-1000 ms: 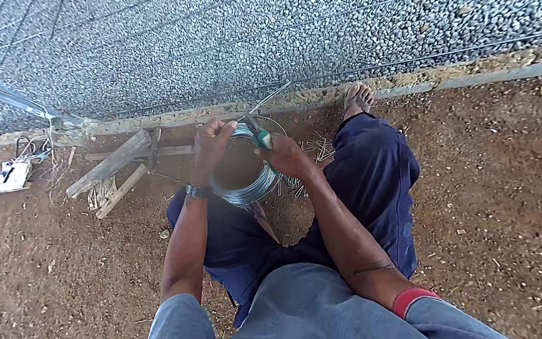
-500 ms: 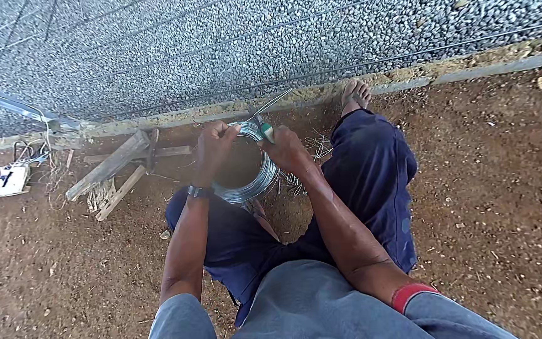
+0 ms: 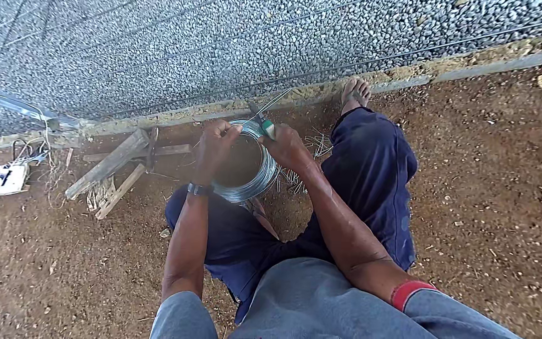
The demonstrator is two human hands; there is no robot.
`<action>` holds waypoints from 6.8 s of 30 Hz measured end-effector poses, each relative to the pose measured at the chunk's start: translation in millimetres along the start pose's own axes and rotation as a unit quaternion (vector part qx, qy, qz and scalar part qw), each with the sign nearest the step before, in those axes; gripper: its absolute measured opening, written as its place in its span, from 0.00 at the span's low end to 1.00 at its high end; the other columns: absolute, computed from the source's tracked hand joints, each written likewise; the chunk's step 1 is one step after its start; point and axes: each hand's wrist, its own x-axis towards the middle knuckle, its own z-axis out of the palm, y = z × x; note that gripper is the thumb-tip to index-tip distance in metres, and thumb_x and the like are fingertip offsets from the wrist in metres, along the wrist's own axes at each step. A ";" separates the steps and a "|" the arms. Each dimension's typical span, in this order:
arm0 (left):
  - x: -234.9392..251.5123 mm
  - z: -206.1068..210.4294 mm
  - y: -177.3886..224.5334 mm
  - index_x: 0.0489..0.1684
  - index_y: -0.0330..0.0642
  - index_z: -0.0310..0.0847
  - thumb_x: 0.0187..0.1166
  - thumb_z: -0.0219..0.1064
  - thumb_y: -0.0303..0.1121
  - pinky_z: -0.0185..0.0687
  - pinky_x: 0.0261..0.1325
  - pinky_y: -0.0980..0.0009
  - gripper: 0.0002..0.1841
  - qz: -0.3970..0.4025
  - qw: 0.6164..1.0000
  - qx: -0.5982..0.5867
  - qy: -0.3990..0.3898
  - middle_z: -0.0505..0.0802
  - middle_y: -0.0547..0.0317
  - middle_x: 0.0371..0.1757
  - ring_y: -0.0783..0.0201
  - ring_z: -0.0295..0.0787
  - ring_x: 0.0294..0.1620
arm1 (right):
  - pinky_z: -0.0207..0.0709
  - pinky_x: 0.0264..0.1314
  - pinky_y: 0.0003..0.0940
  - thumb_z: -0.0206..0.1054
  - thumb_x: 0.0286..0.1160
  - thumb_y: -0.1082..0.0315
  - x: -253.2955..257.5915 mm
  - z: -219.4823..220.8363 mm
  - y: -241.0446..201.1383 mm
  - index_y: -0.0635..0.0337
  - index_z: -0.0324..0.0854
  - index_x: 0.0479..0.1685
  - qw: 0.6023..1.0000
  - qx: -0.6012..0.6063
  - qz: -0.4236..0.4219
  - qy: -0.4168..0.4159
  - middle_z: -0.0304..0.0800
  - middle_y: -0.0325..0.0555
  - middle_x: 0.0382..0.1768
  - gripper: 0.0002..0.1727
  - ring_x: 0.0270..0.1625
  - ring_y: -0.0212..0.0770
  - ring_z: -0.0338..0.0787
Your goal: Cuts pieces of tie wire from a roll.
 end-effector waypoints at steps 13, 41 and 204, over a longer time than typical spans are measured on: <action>-6.9 -47.8 -12.1 0.57 0.51 0.90 0.87 0.63 0.44 0.88 0.52 0.61 0.13 0.022 0.997 0.017 -0.078 0.94 0.63 0.50 0.67 0.90 0.46 | 0.86 0.25 0.41 0.67 0.84 0.53 19.7 20.7 73.5 0.60 0.77 0.64 0.953 0.301 0.014 0.012 0.87 0.49 0.29 0.21 0.22 0.43 0.86; -51.5 43.6 22.8 0.68 0.54 0.80 0.89 0.59 0.38 0.68 0.17 0.74 0.14 -0.051 0.943 -0.152 -0.293 0.84 0.54 0.24 0.66 0.71 0.14 | 0.86 0.23 0.40 0.55 0.92 0.50 21.3 9.6 82.5 0.64 0.75 0.55 0.755 0.652 0.039 0.049 0.87 0.53 0.30 0.22 0.20 0.44 0.85; -3.4 7.0 3.3 0.30 0.49 0.86 0.78 0.68 0.60 0.77 0.37 0.57 0.23 -0.065 0.995 -0.054 -0.053 0.87 0.62 0.27 0.63 0.81 0.30 | 0.85 0.52 0.61 0.68 0.83 0.49 -28.1 15.9 21.3 0.63 0.80 0.62 0.997 0.000 -0.046 0.067 0.85 0.62 0.55 0.25 0.50 0.59 0.90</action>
